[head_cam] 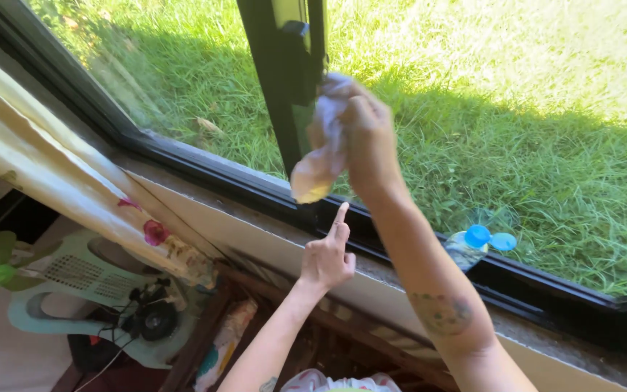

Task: Cleaning the glass panes and frame of a window using cleaning liquid and a cloth.

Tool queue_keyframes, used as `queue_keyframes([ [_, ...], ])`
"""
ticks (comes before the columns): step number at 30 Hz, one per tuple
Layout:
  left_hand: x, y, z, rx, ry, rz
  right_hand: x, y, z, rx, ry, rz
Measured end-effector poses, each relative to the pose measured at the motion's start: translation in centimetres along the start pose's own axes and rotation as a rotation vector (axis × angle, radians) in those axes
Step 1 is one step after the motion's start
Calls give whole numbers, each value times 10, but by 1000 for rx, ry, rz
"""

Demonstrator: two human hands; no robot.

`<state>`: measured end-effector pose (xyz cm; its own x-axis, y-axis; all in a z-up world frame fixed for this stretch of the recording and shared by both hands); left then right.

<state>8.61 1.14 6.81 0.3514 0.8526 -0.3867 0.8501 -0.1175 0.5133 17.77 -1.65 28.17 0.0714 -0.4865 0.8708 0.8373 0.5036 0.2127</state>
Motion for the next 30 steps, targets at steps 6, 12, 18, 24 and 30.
queue_keyframes([
  [6, -10, 23, -38, -19, 53, 162, 40, -8, -7, -78, -207, -167],
  [12, -38, 65, -87, -191, -48, 157, 133, 7, 30, -205, -589, -364],
  [18, -39, 76, -75, -190, -33, 176, 168, -18, 92, -478, -1637, -1256],
  [24, -35, 75, -74, -205, -44, 208, 145, -19, 99, -513, -2071, -1507],
  [30, -38, 77, -75, -259, -66, 248, 175, 20, 101, -387, -2325, -1476],
])
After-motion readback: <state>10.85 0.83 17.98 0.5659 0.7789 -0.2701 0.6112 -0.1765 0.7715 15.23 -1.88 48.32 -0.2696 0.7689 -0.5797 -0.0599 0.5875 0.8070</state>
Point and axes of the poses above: each hand's wrist, its own y-axis towards the middle knuckle, its own z-axis out of the palm, x = y × z, the point moved 10 cm from there along y, towards the middle knuckle, and after that the axes turned 10 degrees about z, right-handed, at the moved point
